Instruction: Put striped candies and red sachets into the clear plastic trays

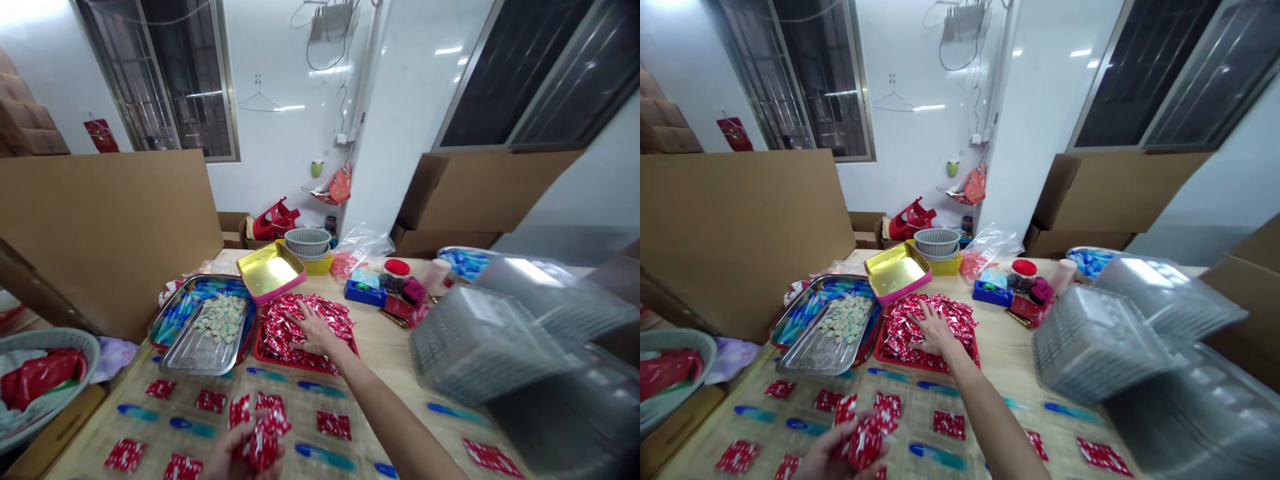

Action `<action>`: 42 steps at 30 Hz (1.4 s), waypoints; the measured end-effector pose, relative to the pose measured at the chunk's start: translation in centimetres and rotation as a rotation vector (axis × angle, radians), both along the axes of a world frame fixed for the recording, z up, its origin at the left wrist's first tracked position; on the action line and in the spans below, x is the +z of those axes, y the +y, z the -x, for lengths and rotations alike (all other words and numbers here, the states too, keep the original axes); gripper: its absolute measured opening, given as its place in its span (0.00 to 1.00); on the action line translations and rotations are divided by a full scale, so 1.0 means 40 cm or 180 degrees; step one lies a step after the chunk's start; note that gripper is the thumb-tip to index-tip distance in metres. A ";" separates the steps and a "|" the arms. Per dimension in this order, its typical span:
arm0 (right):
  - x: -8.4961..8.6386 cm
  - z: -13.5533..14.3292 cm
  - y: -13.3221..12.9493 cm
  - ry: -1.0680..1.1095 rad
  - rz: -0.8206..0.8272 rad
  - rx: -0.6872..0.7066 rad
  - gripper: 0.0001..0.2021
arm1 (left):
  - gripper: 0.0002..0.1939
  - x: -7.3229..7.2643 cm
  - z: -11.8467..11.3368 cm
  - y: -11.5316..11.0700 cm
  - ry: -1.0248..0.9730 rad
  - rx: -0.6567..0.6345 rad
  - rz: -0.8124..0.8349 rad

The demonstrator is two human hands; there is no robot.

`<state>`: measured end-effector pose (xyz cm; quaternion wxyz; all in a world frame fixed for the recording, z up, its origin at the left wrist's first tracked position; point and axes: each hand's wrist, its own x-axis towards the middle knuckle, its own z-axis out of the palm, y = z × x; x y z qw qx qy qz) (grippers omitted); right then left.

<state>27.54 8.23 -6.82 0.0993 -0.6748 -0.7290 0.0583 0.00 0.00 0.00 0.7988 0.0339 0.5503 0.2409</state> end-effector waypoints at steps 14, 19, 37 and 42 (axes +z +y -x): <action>0.003 0.013 -0.027 0.0340 -0.0105 0.0173 0.40 | 0.20 -0.016 -0.092 0.133 -0.0479 0.0031 -0.0526; 0.005 0.019 -0.039 0.0027 -0.0161 0.0363 0.48 | 0.21 -0.021 -0.098 0.135 -0.0522 0.0066 -0.0533; 0.011 0.212 -0.231 0.4891 -0.0031 -0.1315 0.28 | 0.18 -0.033 -0.158 0.097 -0.0651 0.0015 -0.0664; 0.011 0.220 -0.263 0.5284 -0.0465 -0.1359 0.24 | 0.14 -0.048 -0.187 0.071 -0.0453 -0.0504 -0.0772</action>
